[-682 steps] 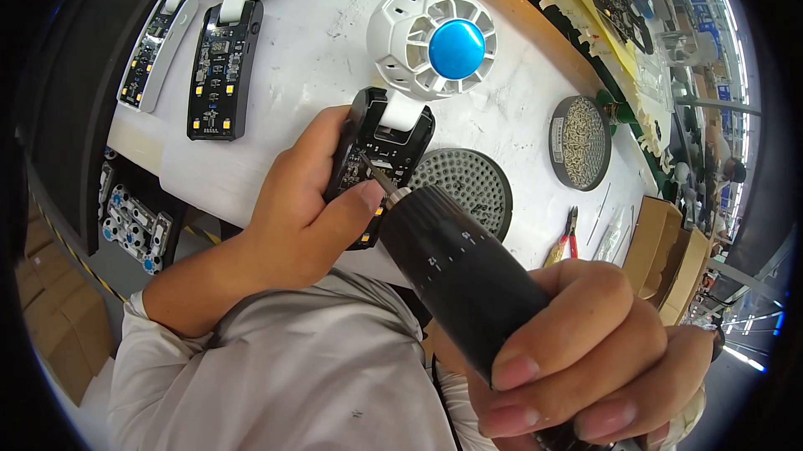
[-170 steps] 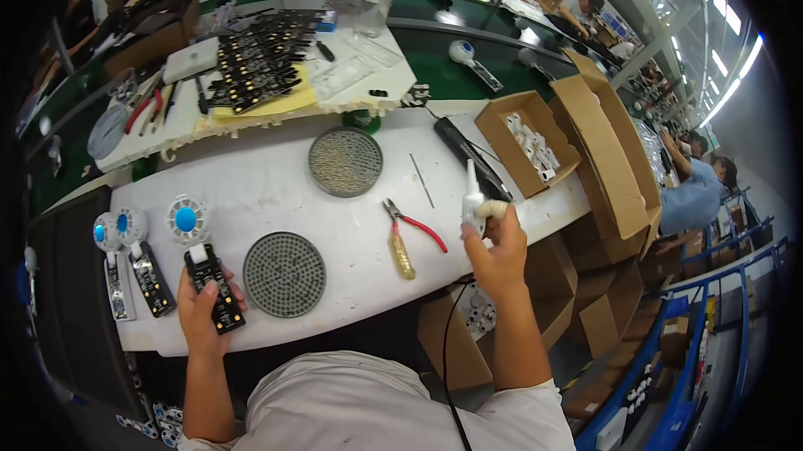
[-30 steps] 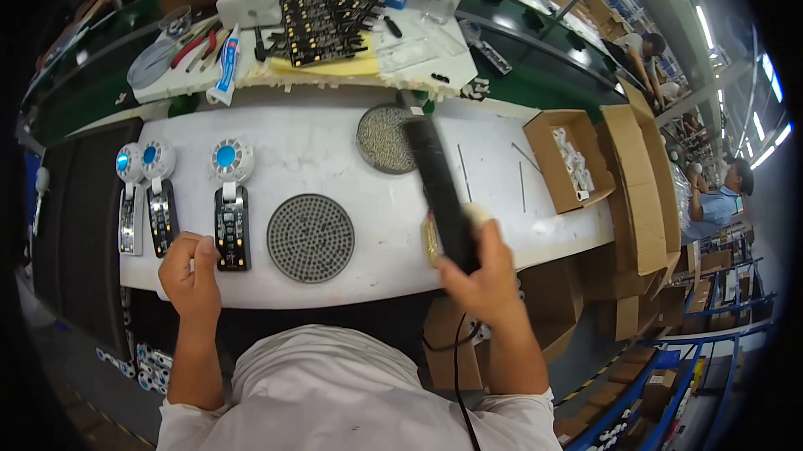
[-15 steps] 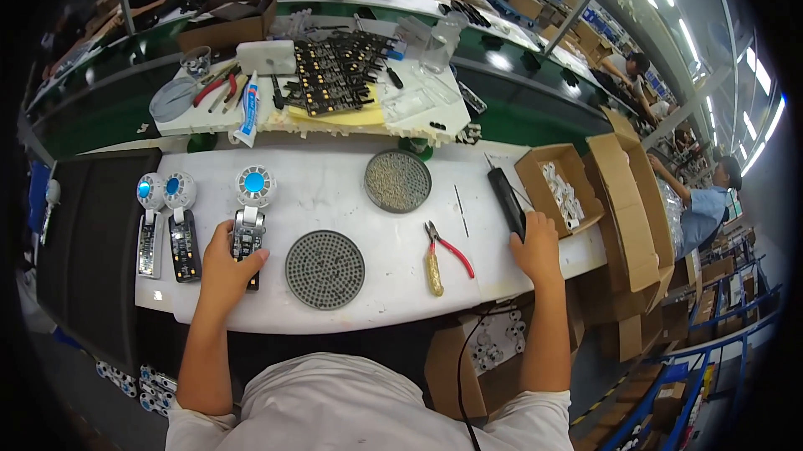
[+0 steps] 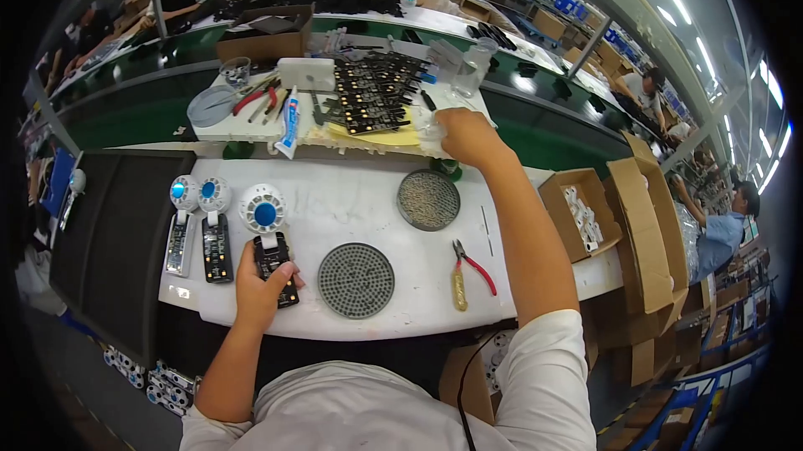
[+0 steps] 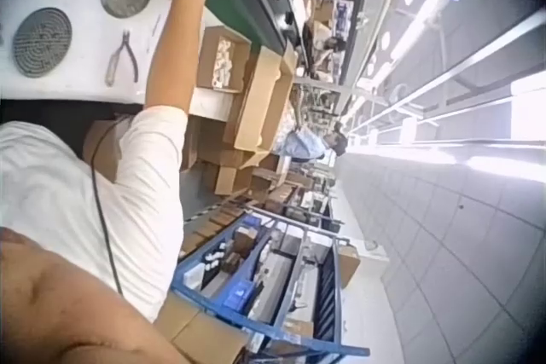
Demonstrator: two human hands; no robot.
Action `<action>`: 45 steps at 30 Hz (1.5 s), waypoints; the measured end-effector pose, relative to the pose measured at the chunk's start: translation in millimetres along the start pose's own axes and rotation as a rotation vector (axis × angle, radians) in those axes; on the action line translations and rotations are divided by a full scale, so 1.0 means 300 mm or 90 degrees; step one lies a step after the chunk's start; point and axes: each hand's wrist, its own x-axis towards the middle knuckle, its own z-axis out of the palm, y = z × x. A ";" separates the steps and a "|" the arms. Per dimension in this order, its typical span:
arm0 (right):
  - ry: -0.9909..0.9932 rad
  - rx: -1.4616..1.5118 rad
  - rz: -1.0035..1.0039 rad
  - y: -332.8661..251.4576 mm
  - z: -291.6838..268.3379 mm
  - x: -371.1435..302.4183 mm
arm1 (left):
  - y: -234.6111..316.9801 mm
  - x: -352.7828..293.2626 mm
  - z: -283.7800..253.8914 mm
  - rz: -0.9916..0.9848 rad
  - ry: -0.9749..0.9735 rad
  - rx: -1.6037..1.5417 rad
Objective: Assembling and fastening internal components of small electronic fans on a factory production line.
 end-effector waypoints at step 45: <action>0.323 0.460 -0.038 -0.859 -0.043 -0.591 | 0.055 -0.209 0.165 0.215 -0.125 -0.199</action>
